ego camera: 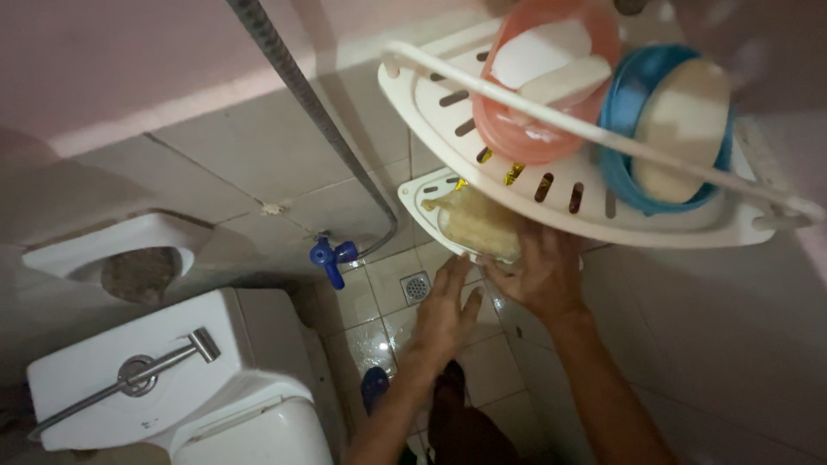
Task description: The person organizes items on a corner bathroom shelf. They place a gold-wrapped item and a loofah on the shelf, then adjust several bottles and containers on the upper tiers. The person also uses a handheld bidet sprayer to rinse the shelf and a wall-mounted soap dish.
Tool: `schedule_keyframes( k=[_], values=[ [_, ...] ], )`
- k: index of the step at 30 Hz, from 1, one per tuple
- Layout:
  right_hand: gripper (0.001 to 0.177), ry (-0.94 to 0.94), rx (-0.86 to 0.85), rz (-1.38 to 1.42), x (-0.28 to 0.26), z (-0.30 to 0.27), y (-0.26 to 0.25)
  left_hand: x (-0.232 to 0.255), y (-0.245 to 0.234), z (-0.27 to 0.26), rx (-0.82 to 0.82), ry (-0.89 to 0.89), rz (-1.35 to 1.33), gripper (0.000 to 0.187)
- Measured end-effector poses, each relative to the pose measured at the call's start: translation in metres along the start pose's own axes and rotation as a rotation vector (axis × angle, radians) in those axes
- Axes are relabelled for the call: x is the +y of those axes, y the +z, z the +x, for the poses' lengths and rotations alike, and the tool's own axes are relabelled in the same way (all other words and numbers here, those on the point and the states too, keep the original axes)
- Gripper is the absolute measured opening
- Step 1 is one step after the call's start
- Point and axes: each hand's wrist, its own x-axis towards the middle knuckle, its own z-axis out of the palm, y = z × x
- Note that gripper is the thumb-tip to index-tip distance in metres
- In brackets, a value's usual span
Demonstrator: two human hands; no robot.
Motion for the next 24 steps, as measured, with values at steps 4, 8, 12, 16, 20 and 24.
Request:
schedule_keyframes(
  k=[4, 8, 12, 16, 20, 24],
  values=[
    [0.091, -0.03, 0.07, 0.026, -0.009, 0.006, -0.005, -0.011, -0.007, -0.007, 0.08, 0.03, -0.002, 0.057],
    [0.084, 0.11, -0.043, 0.087, -0.022, 0.003, -0.02, -0.017, -0.02, -0.021, 0.037, -0.107, -0.075, 0.058],
    [0.089, 0.098, -0.037, 0.246, -0.041, -0.005, -0.057, -0.015, -0.041, -0.035, 0.129, 0.065, -0.089, 0.052],
    [0.08, 0.038, 0.127, 0.175, -0.069, -0.038, -0.091, -0.007, -0.063, -0.054, 0.064, -0.009, -0.074, 0.048],
    [0.074, 0.101, 0.261, 0.223, -0.083, -0.083, -0.115, -0.001, -0.086, -0.077, 0.077, 0.135, -0.008, 0.041],
    [0.074, 0.135, 0.312, 0.077, -0.078, -0.118, -0.13, 0.009, -0.106, -0.082, 0.036, 0.08, 0.093, 0.037]
  ],
)
